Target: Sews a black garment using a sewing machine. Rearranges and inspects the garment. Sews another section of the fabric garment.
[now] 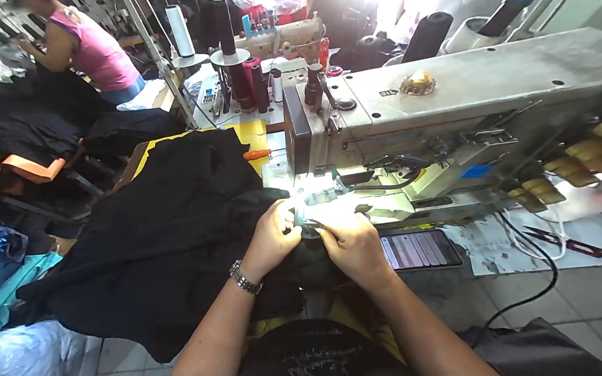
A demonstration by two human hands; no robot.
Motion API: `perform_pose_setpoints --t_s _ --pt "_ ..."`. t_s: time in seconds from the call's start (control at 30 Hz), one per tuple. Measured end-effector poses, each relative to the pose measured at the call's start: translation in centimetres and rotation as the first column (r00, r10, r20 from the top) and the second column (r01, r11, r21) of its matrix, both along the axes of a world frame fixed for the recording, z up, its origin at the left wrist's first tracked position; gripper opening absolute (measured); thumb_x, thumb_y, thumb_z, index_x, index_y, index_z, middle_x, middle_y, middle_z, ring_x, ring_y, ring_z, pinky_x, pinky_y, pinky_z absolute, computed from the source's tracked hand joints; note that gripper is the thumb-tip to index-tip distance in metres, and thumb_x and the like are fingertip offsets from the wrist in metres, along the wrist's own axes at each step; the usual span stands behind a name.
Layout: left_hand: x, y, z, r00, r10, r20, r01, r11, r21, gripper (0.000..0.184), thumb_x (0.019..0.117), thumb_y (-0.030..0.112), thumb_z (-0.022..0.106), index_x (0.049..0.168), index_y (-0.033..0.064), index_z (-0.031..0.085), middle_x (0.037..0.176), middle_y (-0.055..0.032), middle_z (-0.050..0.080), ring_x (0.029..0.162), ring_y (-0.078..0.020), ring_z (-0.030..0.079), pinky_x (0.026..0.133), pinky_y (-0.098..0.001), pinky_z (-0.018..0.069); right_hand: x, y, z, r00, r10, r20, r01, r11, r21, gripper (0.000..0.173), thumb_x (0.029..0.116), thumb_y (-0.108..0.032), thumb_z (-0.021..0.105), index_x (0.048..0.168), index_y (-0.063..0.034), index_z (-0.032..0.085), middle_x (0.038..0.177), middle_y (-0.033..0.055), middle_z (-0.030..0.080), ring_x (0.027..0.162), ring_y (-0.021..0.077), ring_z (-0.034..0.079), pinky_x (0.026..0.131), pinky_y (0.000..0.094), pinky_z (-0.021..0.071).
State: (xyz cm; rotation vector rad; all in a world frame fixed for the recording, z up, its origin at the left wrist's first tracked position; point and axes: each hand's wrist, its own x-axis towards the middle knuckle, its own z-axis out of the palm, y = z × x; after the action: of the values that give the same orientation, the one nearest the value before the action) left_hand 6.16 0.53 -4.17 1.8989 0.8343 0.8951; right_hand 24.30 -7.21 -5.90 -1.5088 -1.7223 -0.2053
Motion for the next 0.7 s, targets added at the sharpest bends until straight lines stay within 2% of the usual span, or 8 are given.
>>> perform_pose_setpoints --t_s 0.1,0.37,0.57,0.7 --pt "0.00 -0.04 0.00 1.000 0.000 -0.006 0.000 1.000 0.001 0.045 0.0864 0.008 0.066 0.131 0.0001 0.061 0.107 -0.0051 0.067 0.078 -0.0059 0.064 0.072 -0.0223 0.0571 -0.14 -0.05 0.00 1.000 -0.014 0.006 0.014 1.000 0.002 0.021 0.0925 -0.019 0.063 0.103 -0.0199 0.082 0.093 0.0029 0.077 0.086 0.0227 0.072 0.075 0.0432 0.0543" --pt "0.03 -0.07 -0.03 1.000 0.007 -0.008 -0.007 1.000 0.012 0.046 0.0858 0.007 0.066 0.131 0.0001 0.061 0.103 -0.0042 0.067 0.076 -0.0056 0.063 0.071 -0.0219 0.0564 -0.22 -0.07 0.13 0.999 -0.036 0.020 0.036 0.999 -0.008 0.021 0.0918 -0.019 0.063 0.101 -0.0184 0.082 0.091 0.0037 0.077 0.085 0.0235 0.072 0.074 0.0431 0.0543" --pt "0.00 -0.07 -0.02 1.000 0.001 0.005 -0.001 1.000 -0.005 0.048 0.0860 0.007 0.066 0.133 0.0003 0.061 0.108 -0.0058 0.067 0.079 -0.0068 0.065 0.072 -0.0229 0.0578 -0.35 -0.02 0.16 0.999 -0.039 0.029 0.039 0.999 -0.005 0.022 0.0916 -0.018 0.063 0.101 -0.0188 0.082 0.090 0.0037 0.077 0.083 0.0235 0.072 0.073 0.0429 0.0538" --pt "0.04 -0.12 0.13 1.000 0.015 -0.014 -0.015 1.000 0.014 0.045 0.0860 0.008 0.066 0.131 0.0008 0.062 0.102 -0.0041 0.068 0.077 -0.0058 0.064 0.070 -0.0225 0.0564 -0.49 0.10 -0.03 1.000 -0.005 -0.023 0.004 1.000 -0.011 0.020 0.0924 -0.019 0.064 0.100 -0.0178 0.081 0.092 0.0034 0.077 0.088 0.0235 0.073 0.078 0.0445 0.0560"
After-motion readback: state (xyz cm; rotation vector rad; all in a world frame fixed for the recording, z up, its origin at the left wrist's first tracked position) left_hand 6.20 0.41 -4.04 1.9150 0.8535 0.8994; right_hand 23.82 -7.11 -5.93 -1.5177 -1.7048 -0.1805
